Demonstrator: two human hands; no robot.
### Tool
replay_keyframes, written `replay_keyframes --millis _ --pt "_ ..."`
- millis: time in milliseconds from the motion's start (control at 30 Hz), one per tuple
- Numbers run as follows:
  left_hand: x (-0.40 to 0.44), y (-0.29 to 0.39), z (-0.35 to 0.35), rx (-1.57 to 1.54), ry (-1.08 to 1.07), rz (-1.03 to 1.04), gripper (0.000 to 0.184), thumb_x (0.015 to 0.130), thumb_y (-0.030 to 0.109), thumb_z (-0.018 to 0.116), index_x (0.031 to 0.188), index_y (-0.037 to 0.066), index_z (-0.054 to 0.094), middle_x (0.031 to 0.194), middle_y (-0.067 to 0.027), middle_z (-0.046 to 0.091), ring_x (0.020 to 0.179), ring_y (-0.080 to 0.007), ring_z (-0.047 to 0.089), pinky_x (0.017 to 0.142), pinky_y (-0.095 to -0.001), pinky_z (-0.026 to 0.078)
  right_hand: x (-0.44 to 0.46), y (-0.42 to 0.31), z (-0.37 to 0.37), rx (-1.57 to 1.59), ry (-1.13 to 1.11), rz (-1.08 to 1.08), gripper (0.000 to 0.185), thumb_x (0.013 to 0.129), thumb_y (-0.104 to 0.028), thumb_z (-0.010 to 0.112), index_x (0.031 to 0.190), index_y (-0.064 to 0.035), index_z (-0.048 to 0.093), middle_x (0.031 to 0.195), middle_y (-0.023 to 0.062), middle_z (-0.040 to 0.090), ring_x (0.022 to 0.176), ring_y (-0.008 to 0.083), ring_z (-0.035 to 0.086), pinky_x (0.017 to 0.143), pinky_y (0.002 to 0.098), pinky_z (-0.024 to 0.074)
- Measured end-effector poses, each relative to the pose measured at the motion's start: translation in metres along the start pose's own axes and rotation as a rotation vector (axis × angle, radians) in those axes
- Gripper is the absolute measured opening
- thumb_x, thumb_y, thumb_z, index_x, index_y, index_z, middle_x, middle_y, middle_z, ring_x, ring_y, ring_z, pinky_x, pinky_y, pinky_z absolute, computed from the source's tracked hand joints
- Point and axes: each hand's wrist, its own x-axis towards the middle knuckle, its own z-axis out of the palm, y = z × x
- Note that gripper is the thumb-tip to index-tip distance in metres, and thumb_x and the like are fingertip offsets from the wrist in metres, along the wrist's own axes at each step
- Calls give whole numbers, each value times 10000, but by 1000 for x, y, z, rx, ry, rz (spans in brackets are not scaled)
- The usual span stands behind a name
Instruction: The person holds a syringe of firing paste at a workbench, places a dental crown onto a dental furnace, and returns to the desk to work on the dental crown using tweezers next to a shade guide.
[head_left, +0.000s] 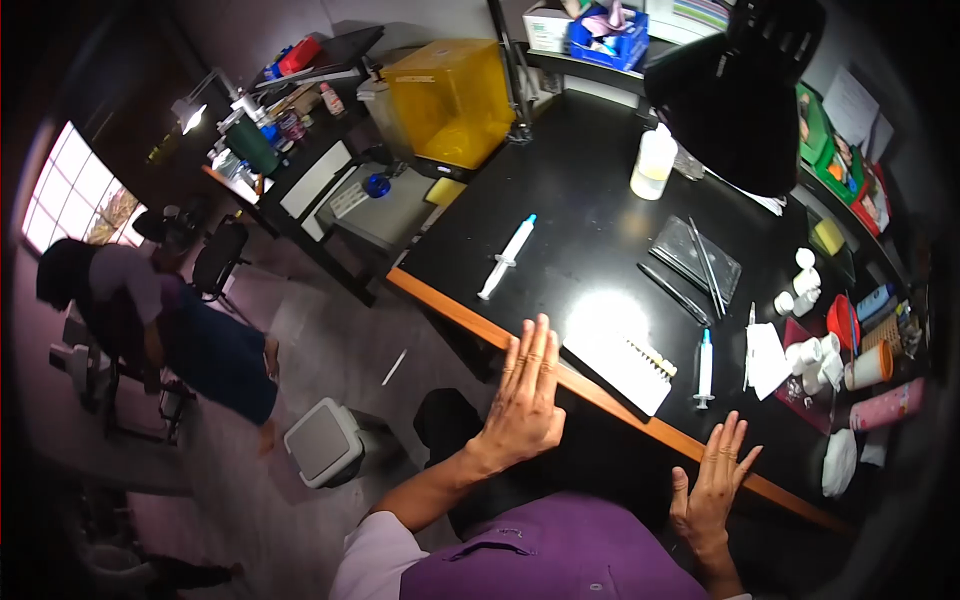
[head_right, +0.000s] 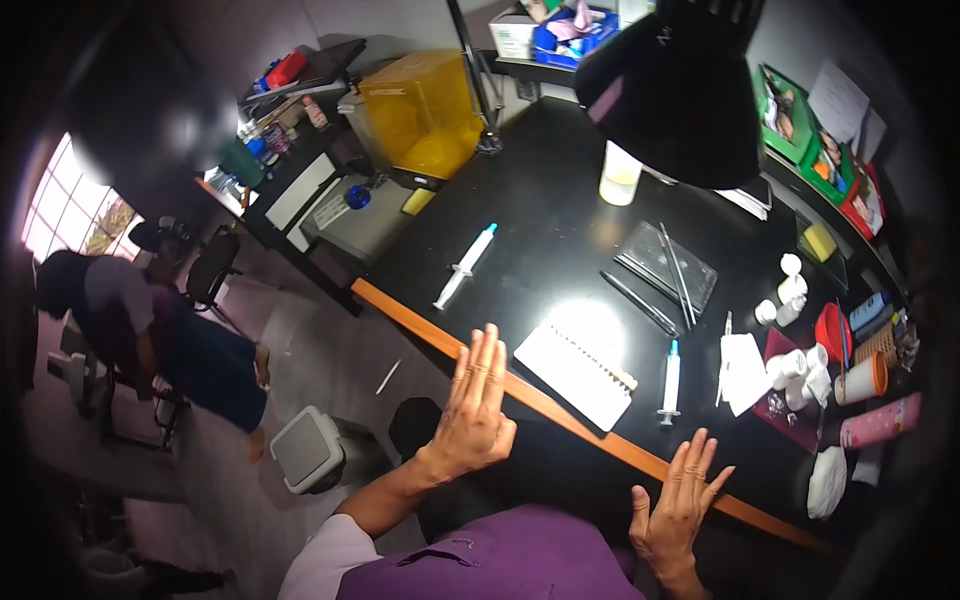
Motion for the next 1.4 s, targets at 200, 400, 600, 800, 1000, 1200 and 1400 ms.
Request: replay_keyframes --millis 200,400,600,800,1000,1200,1400 --pt "3 1 0 -29 -13 -31 863 733 72 579 1499 -190 280 1605 -383 202 1545 -485 145 1258 -580 97 -12 -5 -3 211 29 13 820 910 -228 618 1543 142 251 1639 365 156 1549 511 73 1227 636 7" --pt "3 -8 1 79 -51 19 878 734 49 564 1518 -179 240 1612 -381 182 1538 -506 137 1251 -590 109 -11 -7 -3 203 299 78 950 811 -206 737 1547 132 241 1653 328 165 1564 452 116 1230 635 9" --pt "2 -11 12 216 -2 84 872 727 51 558 1513 -175 257 1610 -379 197 1530 -512 162 1245 -601 133 -7 -1 -3 226 253 77 958 914 -356 666 1580 111 160 1672 323 76 1569 462 17 1196 662 -86" --pt "5 4 -7 59 70 34 884 731 68 559 1521 -172 243 1610 -379 198 1533 -504 166 1250 -588 133 1 0 -1 -52 95 49 915 933 -386 619 1576 107 193 1688 271 118 1582 411 56 1213 643 -64" --pt "3 0 -2 55 70 18 860 744 85 561 1512 -171 271 1604 -364 234 1533 -480 199 1256 -571 146 -2 -28 -28 -89 280 -75 676 891 -301 730 1425 53 516 1509 278 472 1408 424 457 1128 639 325" --pt "-4 -5 7 79 36 36 885 743 83 568 1520 -176 232 1604 -366 222 1532 -489 185 1262 -565 133 -14 -18 -9 249 354 -155 828 918 -244 690 1565 78 288 1646 318 214 1541 492 162 1203 676 88" --pt "-14 4 9 63 50 38 881 767 81 562 1536 -164 207 1619 -376 175 1545 -489 139 1259 -568 121 -17 -30 3 417 574 -201 783 909 -268 670 1545 63 356 1625 320 273 1531 503 193 1215 662 44"
